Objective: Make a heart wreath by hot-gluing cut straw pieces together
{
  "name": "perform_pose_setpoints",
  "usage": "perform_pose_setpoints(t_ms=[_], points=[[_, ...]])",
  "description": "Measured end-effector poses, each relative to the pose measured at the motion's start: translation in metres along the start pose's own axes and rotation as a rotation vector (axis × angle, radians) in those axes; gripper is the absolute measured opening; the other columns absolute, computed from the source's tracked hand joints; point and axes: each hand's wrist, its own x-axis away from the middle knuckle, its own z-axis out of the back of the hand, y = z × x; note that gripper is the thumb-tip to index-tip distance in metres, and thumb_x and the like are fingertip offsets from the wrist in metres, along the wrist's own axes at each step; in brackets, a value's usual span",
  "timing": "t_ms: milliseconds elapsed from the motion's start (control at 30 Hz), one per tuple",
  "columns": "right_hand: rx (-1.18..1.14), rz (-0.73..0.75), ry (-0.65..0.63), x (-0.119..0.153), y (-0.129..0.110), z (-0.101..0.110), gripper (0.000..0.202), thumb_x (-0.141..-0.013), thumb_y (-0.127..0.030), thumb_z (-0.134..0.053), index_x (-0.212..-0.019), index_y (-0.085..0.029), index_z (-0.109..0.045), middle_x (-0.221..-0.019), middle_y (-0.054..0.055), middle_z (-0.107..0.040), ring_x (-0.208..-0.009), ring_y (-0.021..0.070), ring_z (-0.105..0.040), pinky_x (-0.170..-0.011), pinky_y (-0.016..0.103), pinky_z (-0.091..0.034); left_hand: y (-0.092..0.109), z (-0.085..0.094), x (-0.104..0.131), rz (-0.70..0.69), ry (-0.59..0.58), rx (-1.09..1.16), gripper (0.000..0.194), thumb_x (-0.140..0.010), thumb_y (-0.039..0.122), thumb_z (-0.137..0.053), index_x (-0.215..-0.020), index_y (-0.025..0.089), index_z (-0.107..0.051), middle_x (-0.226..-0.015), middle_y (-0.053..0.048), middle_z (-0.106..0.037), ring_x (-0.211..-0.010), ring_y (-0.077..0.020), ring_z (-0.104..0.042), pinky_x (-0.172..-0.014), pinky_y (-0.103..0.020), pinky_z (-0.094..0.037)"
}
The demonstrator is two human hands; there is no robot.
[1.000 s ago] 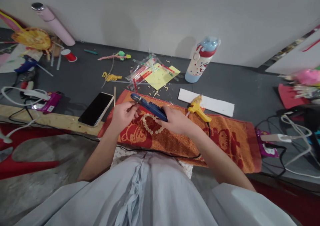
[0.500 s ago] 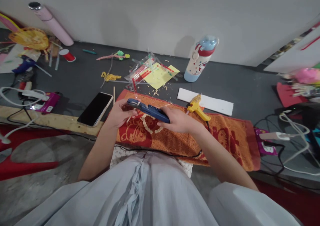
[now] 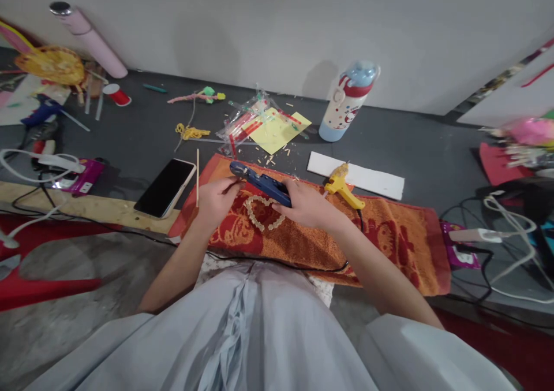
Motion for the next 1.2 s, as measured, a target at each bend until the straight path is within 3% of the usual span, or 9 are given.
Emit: perform_pose_setpoints(t_ms=[100,233,467,700,1000,1200], points=[[-0.003,0.002,0.003,-0.001,0.001,-0.003,0.045,-0.089,-0.047,-0.051,-0.121,-0.015,-0.050,-0.115,0.015,-0.065,-0.103,0.0309,-0.063,-0.084,0.039,-0.047,-0.001,-0.001,0.003,-0.076,-0.021,-0.114,0.018,-0.083,0.024,-0.059,-0.086,0.019,-0.076,-0.075,-0.004,-0.076,-0.072,-0.0161,-0.070,-0.073,-0.024,-0.053],[-0.026,0.054,0.014,0.000,0.005,-0.004,0.049,-0.090,-0.047,-0.050,-0.126,-0.015,-0.047,-0.117,0.016,-0.064,-0.103,0.0304,-0.062,-0.086,0.040,-0.047,-0.001,0.001,0.003,-0.092,-0.044,-0.047,0.020,-0.084,0.029,-0.059,-0.082,0.018,-0.076,-0.062,-0.003,-0.071,-0.061,-0.0166,-0.068,-0.060,-0.025,-0.051],[0.004,0.111,0.060,0.001,0.010,-0.003,0.049,-0.089,-0.048,-0.050,-0.125,-0.015,-0.048,-0.114,0.016,-0.064,-0.098,0.0305,-0.062,-0.083,0.040,-0.048,0.003,0.003,0.001,0.108,-0.095,0.215,0.021,-0.079,0.035,-0.066,-0.082,0.016,-0.075,-0.057,-0.001,-0.069,-0.049,-0.0162,-0.066,-0.048,-0.024,-0.052],[0.017,0.084,0.079,-0.001,0.005,-0.004,0.047,-0.089,-0.045,-0.048,-0.123,-0.014,-0.049,-0.113,0.017,-0.064,-0.100,0.0310,-0.061,-0.084,0.041,-0.047,0.010,0.007,0.002,0.169,-0.073,0.256,0.021,-0.077,0.035,-0.068,-0.084,0.016,-0.075,-0.062,-0.002,-0.071,-0.053,-0.0158,-0.068,-0.050,-0.024,-0.053],[-0.097,0.142,-0.096,0.002,0.011,0.005,0.047,-0.088,-0.051,-0.050,-0.122,-0.018,-0.051,-0.113,0.012,-0.066,-0.096,0.0290,-0.063,-0.083,0.039,-0.047,0.004,0.017,-0.014,0.180,-0.259,0.509,0.050,-0.056,0.049,-0.084,-0.090,0.013,-0.073,-0.086,-0.007,-0.075,-0.070,-0.0173,-0.069,-0.065,-0.027,-0.056],[-0.145,0.183,-0.158,0.002,0.014,0.006,0.049,-0.089,-0.051,-0.050,-0.123,-0.016,-0.050,-0.113,0.013,-0.065,-0.097,0.0280,-0.063,-0.086,0.040,-0.047,-0.003,0.013,-0.017,0.222,-0.308,0.609,0.047,-0.049,0.042,-0.088,-0.083,0.014,-0.072,-0.079,-0.004,-0.072,-0.069,-0.0152,-0.066,-0.066,-0.026,-0.054]])
